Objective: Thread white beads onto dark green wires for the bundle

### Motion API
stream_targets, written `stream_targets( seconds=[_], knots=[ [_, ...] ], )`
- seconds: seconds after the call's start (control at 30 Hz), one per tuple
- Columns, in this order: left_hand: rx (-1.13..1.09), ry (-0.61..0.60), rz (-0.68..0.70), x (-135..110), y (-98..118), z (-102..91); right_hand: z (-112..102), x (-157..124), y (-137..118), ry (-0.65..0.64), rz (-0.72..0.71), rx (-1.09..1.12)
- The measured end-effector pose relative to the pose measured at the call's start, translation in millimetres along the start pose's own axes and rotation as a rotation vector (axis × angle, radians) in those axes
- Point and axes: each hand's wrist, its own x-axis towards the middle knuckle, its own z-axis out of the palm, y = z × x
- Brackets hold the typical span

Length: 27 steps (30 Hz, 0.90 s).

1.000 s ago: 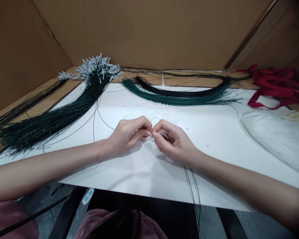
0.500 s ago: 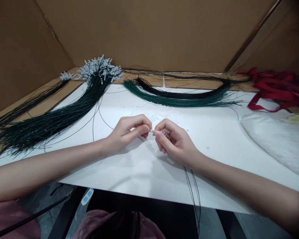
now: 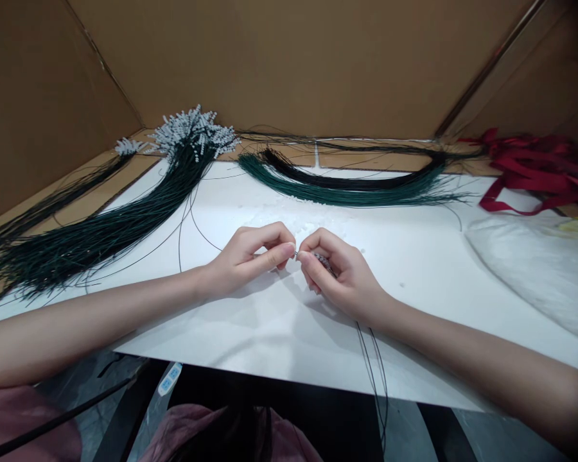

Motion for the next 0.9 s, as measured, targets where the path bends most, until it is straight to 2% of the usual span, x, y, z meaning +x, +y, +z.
stream_targets(
  seconds=[0.47,0.9],
  knots=[
    [0.043,-0.036,-0.008,0.8,2.0,2.3,1.1,-0.2,1.0,0.008,0.007,-0.039],
    [0.083,-0.003,0.000,1.8,3.0,4.4,2.7,0.4,0.5,0.040,0.020,-0.028]
  ],
)
